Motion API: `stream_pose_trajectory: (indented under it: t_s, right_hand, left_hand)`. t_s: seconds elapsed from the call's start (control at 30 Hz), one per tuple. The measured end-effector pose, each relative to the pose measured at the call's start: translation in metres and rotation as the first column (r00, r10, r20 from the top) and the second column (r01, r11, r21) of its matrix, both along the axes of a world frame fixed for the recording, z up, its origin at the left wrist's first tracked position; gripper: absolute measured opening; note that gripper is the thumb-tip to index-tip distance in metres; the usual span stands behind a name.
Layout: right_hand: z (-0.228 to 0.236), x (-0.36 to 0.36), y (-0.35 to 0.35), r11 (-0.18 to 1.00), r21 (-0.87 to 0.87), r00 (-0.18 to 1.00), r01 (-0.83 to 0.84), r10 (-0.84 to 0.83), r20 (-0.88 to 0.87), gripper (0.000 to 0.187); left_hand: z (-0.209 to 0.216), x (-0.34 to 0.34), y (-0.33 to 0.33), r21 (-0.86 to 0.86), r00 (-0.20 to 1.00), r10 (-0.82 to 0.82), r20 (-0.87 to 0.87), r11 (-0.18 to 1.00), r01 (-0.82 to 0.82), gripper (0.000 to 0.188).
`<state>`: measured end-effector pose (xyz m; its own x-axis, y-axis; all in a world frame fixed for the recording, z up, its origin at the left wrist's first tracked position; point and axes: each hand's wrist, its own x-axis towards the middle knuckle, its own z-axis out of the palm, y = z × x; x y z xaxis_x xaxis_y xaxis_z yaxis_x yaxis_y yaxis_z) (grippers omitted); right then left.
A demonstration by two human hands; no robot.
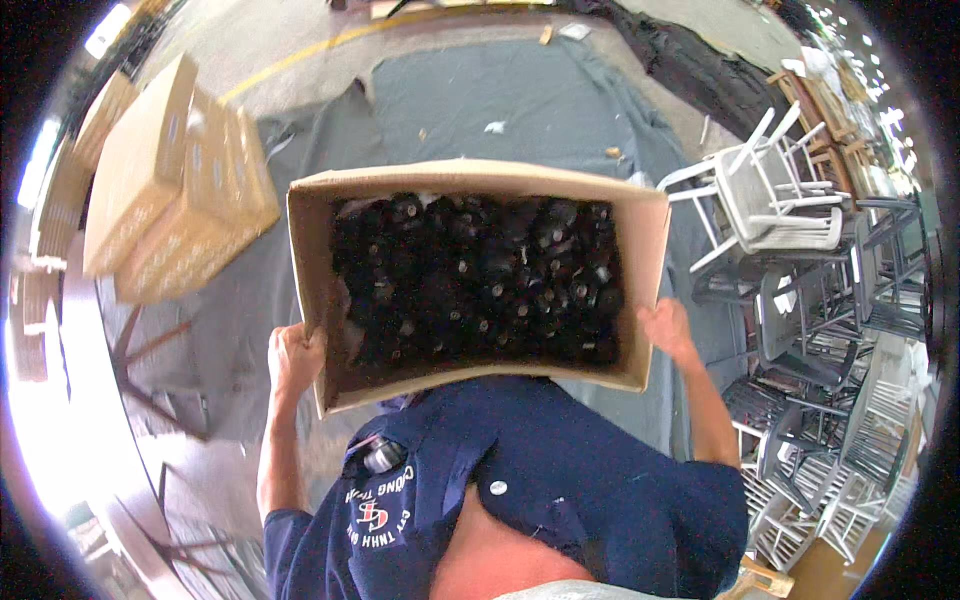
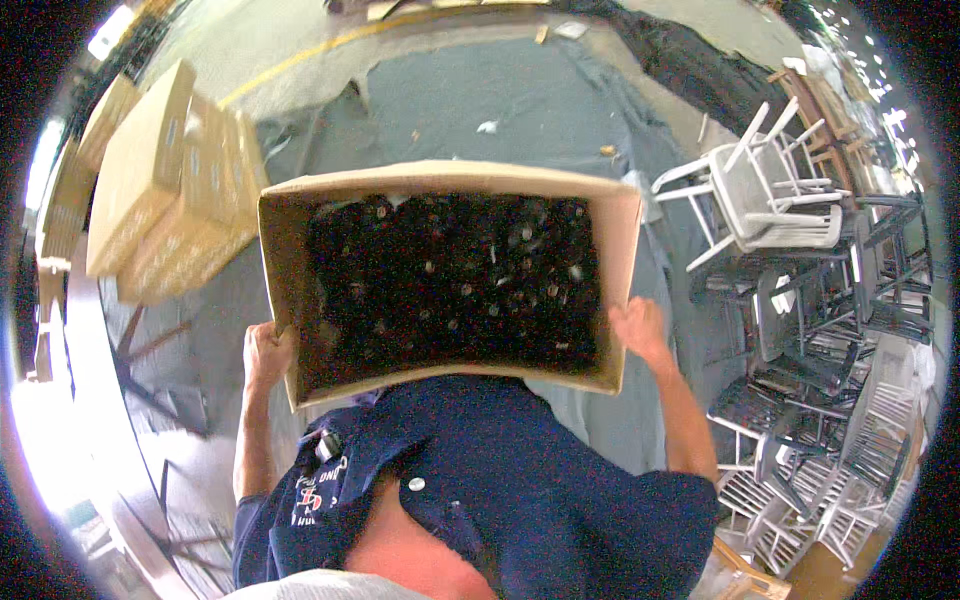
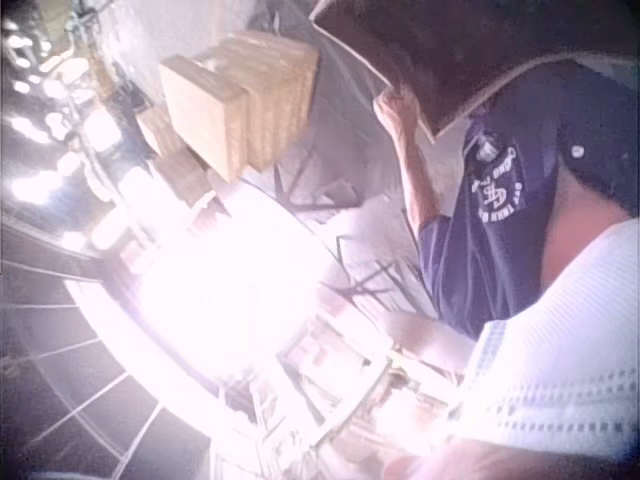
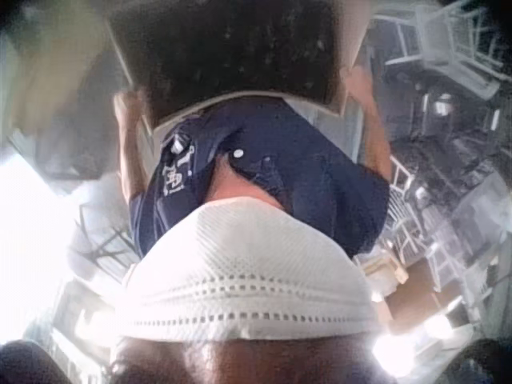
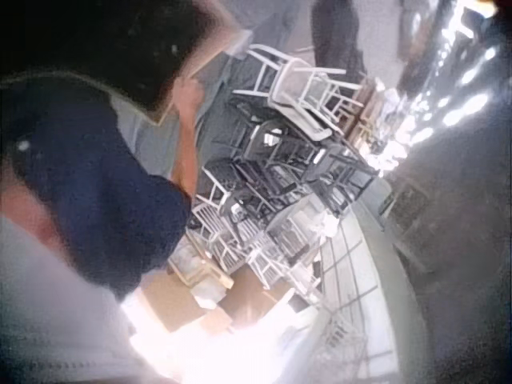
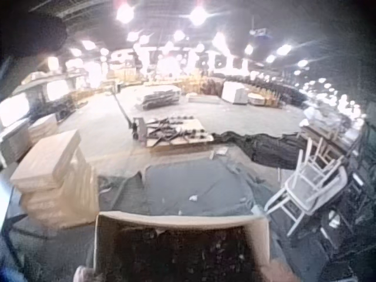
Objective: The person organizes black metal chair leg components and bases on a cardboard sheet in a warehouse. They pick up, align, and stack the parts, then move a box of small black components onto the sheet. The person continues arranging the parts and briefly interacts with a coworker.
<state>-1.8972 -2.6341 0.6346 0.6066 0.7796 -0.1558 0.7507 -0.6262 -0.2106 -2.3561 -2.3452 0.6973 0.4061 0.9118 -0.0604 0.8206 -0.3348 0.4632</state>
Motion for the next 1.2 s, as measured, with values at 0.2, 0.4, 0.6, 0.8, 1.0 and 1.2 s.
stream_pose_trajectory:
  t_s: [0.2,0.4,0.6,0.8,1.0,1.2]
  right_hand:
    - [0.007,0.114,0.112,0.958,0.002,0.943,0.288,-0.283,-0.175,0.041]
    - [-0.002,0.269,0.216,0.904,-0.014,0.902,0.428,-0.428,-0.051,0.037]
    - [0.01,0.486,0.316,0.896,-0.088,0.893,0.436,-0.442,-0.078,0.042]
    - [0.014,0.659,0.422,0.893,0.049,0.892,0.448,-0.444,-0.082,0.036]
    - [-0.029,0.836,0.485,0.889,0.06,0.888,0.454,-0.457,0.059,0.03]
    - [0.016,0.991,0.597,0.65,0.132,0.663,0.748,-0.729,-0.17,0.028]
  left_hand:
    - [0.007,0.178,0.209,-0.04,0.965,-0.259,-0.039,0.965,0.258,0.025]
    - [-0.014,0.4,0.356,-0.134,0.956,-0.289,0.05,0.947,0.293,0.019]
    - [-0.003,0.611,0.478,-0.126,0.935,-0.338,0.112,0.928,0.35,0.014]
    - [-0.018,0.839,0.603,-0.07,0.888,-0.456,0.062,0.885,0.46,0.017]
    - [-0.03,1.116,0.746,-0.034,0.746,-0.666,0.005,0.745,0.666,0.018]
    - [-0.035,1.342,0.855,0.031,0.632,-0.773,0.057,0.634,0.772,0.014]
